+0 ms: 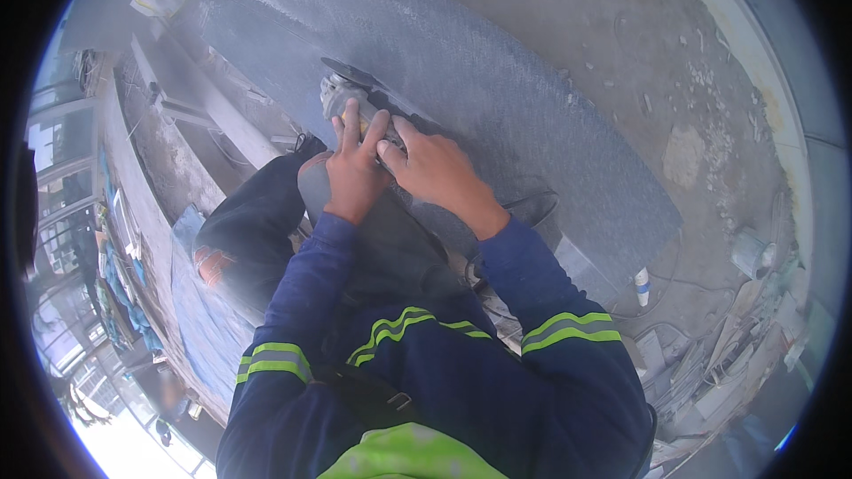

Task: The person uses an angle grinder to grind the surface of a large gray stone slab. They move the grinder along the slab's surface, generating dust, and briefly pause to reposition the tool before continuing the grinding action.

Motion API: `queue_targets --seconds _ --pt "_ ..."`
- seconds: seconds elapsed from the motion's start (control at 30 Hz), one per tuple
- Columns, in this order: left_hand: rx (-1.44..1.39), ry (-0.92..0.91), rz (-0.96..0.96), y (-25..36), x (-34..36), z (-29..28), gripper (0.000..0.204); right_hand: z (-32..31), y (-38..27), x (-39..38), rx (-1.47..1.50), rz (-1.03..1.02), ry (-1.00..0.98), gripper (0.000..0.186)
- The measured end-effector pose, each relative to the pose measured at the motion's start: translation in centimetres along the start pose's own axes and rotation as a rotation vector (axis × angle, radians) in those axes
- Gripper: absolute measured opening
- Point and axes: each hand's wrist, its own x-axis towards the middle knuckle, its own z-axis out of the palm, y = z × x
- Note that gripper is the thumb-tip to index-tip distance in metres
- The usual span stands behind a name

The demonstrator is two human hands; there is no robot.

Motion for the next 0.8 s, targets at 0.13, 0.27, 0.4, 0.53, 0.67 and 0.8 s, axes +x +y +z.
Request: queue_targets --seconds 0.13,0.27,0.4,0.53,0.67,0.8 --pt "0.018 0.017 -0.004 1.0 -1.0 0.2 0.082 -0.4 0.4 -1.4 0.006 -0.027 -0.001 0.072" --pt "0.009 0.019 -0.013 -0.1 0.2 0.7 0.075 -0.2 0.2 0.3 0.014 -0.004 -0.030 0.070" --pt "0.024 0.048 0.063 -1.6 1.8 0.7 0.075 0.6 0.1 2.2 0.006 -0.019 0.034 0.071" --pt "0.053 -0.003 0.026 -0.8 1.1 0.4 0.078 0.5 0.5 1.5 0.000 -0.048 0.031 0.071" --pt "0.058 -0.003 0.017 0.6 -0.2 -0.3 0.077 -0.3 0.4 -0.7 0.033 0.009 -0.024 0.070" --pt "0.058 0.017 0.046 1.9 -0.5 -0.9 0.074 -0.9 0.4 -1.9 0.010 0.006 -0.003 0.069"
